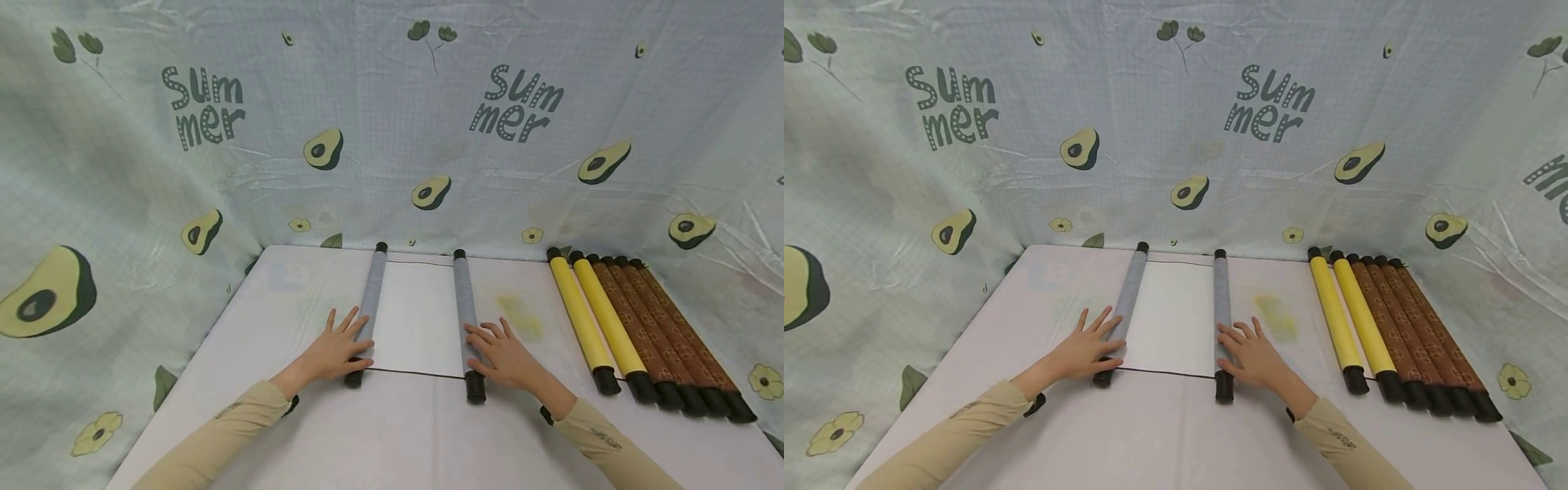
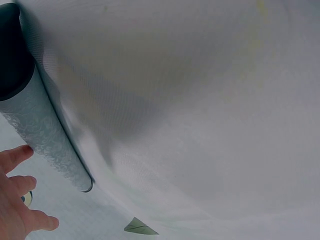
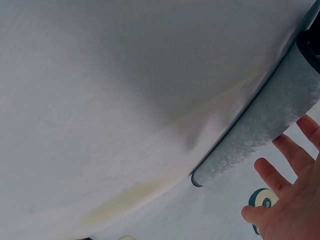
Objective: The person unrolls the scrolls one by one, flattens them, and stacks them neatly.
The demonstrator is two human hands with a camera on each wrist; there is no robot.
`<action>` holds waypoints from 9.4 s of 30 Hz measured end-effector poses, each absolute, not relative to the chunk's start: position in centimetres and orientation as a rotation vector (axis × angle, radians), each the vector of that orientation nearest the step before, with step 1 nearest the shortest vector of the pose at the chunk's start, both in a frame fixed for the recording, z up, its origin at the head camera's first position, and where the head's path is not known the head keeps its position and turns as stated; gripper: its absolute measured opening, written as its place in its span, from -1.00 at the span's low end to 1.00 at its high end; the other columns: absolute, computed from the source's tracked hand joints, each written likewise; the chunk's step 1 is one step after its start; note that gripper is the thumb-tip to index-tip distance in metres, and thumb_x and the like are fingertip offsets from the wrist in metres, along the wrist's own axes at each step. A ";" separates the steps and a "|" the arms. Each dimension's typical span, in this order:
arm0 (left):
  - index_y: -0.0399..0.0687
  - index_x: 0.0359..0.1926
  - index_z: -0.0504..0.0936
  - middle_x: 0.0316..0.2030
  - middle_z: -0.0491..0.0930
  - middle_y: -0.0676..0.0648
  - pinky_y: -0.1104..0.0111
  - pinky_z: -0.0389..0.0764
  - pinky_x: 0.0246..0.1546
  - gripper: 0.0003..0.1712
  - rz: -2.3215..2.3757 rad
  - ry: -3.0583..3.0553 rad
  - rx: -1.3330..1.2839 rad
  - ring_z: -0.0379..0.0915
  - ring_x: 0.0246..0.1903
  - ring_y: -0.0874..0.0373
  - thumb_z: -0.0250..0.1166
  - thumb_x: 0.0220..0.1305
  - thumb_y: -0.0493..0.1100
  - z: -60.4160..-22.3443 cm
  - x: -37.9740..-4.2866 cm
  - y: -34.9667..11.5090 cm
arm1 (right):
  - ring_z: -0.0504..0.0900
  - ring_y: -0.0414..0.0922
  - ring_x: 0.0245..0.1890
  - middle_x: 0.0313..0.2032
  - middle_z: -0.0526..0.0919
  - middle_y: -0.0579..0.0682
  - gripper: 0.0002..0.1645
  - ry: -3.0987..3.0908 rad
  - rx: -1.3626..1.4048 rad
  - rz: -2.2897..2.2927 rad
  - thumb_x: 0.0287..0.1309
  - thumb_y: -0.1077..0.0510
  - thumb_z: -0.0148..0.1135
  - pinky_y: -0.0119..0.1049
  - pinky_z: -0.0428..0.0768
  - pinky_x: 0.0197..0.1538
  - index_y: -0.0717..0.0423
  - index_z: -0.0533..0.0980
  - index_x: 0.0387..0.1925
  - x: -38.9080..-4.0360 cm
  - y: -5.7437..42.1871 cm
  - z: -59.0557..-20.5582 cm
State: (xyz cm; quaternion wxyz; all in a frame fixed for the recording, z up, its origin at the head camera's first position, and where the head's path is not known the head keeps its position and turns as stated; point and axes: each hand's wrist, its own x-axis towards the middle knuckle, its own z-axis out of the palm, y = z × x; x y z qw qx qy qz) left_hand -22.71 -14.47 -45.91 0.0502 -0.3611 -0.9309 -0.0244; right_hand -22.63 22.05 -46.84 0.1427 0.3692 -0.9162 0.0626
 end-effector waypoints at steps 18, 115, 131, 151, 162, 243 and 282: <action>0.01 0.09 0.44 0.27 0.23 -0.11 -0.32 -0.09 0.11 -0.40 -0.025 -2.793 -1.088 -0.14 0.33 -0.21 -0.04 0.20 0.27 -45.6 -22.5 -15.0 | 0.32 0.11 0.13 0.18 0.37 0.09 -0.64 -2.716 1.027 0.166 0.13 -0.10 0.06 0.29 0.01 0.17 -0.23 0.49 -0.02 -21.8 23.6 -46.3; -0.04 -0.05 0.52 0.17 0.35 -0.16 -0.32 -0.05 0.08 -0.55 0.012 -2.785 -0.862 -0.06 0.25 -0.37 0.25 0.04 0.05 -45.9 -19.8 -23.2 | 0.32 0.11 0.05 0.13 0.40 0.10 -0.66 -2.670 0.925 0.047 -0.01 -0.10 0.19 0.29 0.07 0.09 -0.26 0.54 -0.12 -19.4 29.7 -46.8; 0.03 -0.25 0.61 0.13 0.41 -0.17 -0.36 0.00 0.02 -0.80 -0.008 -2.740 -0.849 0.03 0.21 -0.40 0.24 0.04 -0.10 -45.7 -19.2 -24.2 | 0.27 0.16 0.12 0.15 0.37 0.14 -0.52 -2.721 0.852 0.044 0.01 -0.16 0.15 0.24 0.08 0.12 -0.03 0.49 -0.05 -18.6 30.8 -46.9; 0.13 -0.09 0.60 0.16 0.39 -0.13 -0.37 -0.02 0.02 -0.67 -0.007 -2.749 -0.823 0.05 0.22 -0.34 0.25 0.04 -0.09 -46.5 -19.2 -24.9 | 0.30 0.17 0.11 0.13 0.41 0.11 -0.60 -2.697 0.842 -0.013 -0.09 -0.15 0.24 0.28 0.13 0.08 -0.14 0.52 -0.16 -17.6 31.7 -46.7; 0.10 -0.10 0.61 0.17 0.38 -0.08 -0.36 -0.06 0.03 -0.58 0.026 -2.761 -0.826 0.02 0.23 -0.32 0.26 0.00 0.11 -46.1 -19.0 -25.4 | 0.35 0.14 0.04 0.11 0.42 0.06 -0.62 -2.619 0.856 -0.055 -0.11 -0.15 0.25 0.22 0.04 0.16 -0.23 0.56 -0.17 -17.1 33.3 -46.9; 0.05 0.00 0.55 0.15 0.39 -0.14 -0.24 0.13 0.09 -0.57 0.047 -2.630 -0.984 0.18 0.20 -0.22 0.22 0.09 0.05 -43.7 -20.4 -21.6 | 0.26 0.28 0.11 0.19 0.27 0.29 -0.46 -2.960 0.518 0.007 0.15 -0.11 0.04 0.26 0.28 -0.03 -0.02 0.34 0.14 -18.2 34.2 -43.0; 0.14 -0.09 0.55 0.05 0.49 0.00 0.06 0.41 0.00 -0.71 0.020 -2.381 -1.333 0.37 0.08 0.01 0.12 0.18 0.05 -44.2 -19.8 -11.1 | 0.16 0.52 -0.02 0.03 0.14 0.56 -0.41 -3.165 0.080 0.003 0.17 -0.07 -0.07 0.42 0.21 -0.15 0.04 0.17 0.20 -23.8 37.9 -45.5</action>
